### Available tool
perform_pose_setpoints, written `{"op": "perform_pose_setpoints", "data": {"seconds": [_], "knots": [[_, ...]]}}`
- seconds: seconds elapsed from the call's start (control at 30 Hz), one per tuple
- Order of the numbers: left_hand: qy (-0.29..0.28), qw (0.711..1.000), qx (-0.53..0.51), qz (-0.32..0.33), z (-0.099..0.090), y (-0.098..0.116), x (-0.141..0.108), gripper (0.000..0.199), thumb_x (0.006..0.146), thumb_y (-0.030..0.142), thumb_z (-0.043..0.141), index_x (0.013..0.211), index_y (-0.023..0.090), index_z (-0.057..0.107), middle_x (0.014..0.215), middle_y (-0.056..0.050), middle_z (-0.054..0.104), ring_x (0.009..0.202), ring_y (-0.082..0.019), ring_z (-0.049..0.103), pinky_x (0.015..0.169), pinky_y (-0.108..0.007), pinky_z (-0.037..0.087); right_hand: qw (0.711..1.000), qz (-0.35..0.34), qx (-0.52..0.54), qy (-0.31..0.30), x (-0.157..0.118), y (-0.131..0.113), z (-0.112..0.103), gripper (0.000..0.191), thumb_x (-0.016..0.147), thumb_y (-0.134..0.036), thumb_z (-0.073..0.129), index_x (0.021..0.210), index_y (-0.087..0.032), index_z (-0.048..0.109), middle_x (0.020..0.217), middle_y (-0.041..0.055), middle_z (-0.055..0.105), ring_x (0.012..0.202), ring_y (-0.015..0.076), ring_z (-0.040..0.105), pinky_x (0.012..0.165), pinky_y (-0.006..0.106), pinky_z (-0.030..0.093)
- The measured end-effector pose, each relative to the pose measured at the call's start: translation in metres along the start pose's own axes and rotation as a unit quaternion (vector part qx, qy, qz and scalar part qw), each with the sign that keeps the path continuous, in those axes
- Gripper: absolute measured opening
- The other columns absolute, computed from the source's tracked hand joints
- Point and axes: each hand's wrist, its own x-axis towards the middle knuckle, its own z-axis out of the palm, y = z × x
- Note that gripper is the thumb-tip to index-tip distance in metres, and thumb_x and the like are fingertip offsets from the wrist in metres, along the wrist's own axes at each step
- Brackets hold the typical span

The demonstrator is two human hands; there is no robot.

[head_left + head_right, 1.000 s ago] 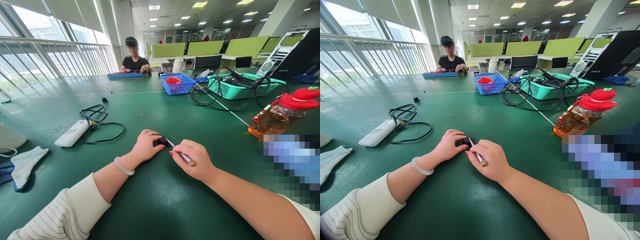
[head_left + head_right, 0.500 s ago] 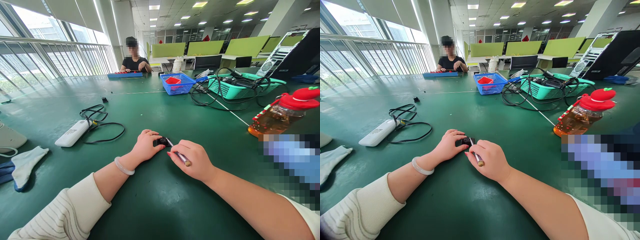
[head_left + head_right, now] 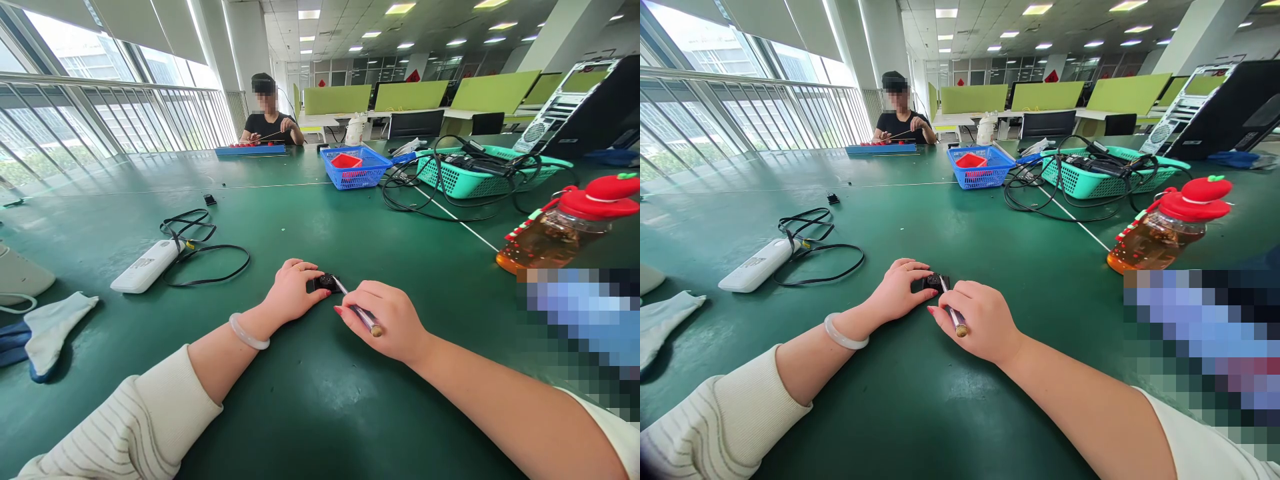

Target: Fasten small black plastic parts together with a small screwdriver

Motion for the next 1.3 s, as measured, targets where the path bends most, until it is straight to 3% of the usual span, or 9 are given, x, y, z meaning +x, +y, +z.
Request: {"op": "perform_pose_setpoints", "data": {"seconds": [0.37,1.3], "knots": [[0.008,1.0,0.004,0.009,0.0018,-0.0018,0.0006,0.037,0.081,0.044,0.069,0.114,0.028,0.072,0.126,-0.004,0.067,0.128,-0.031,0.045,0.112,-0.051,0.037,0.997,-0.081,-0.008,-0.004,-0.0015,0.0001,0.0,0.031,0.093,-0.028,0.054,0.064,-0.018,0.06,0.057,-0.0011,0.049,0.055,0.0112,0.04,0.053,0.026,0.029],[0.006,1.0,0.003,0.009,0.0016,-0.0014,0.0006,0.036,0.081,0.044,0.068,0.113,0.028,0.072,0.126,-0.004,0.067,0.128,-0.031,0.045,0.112,-0.05,0.037,0.989,-0.125,-0.07,-0.024,-0.0019,0.0018,0.0048,0.034,0.096,-0.023,0.049,0.064,-0.018,0.057,0.061,-0.0004,0.045,0.058,0.0125,0.036,0.055,0.026,0.03]]}}
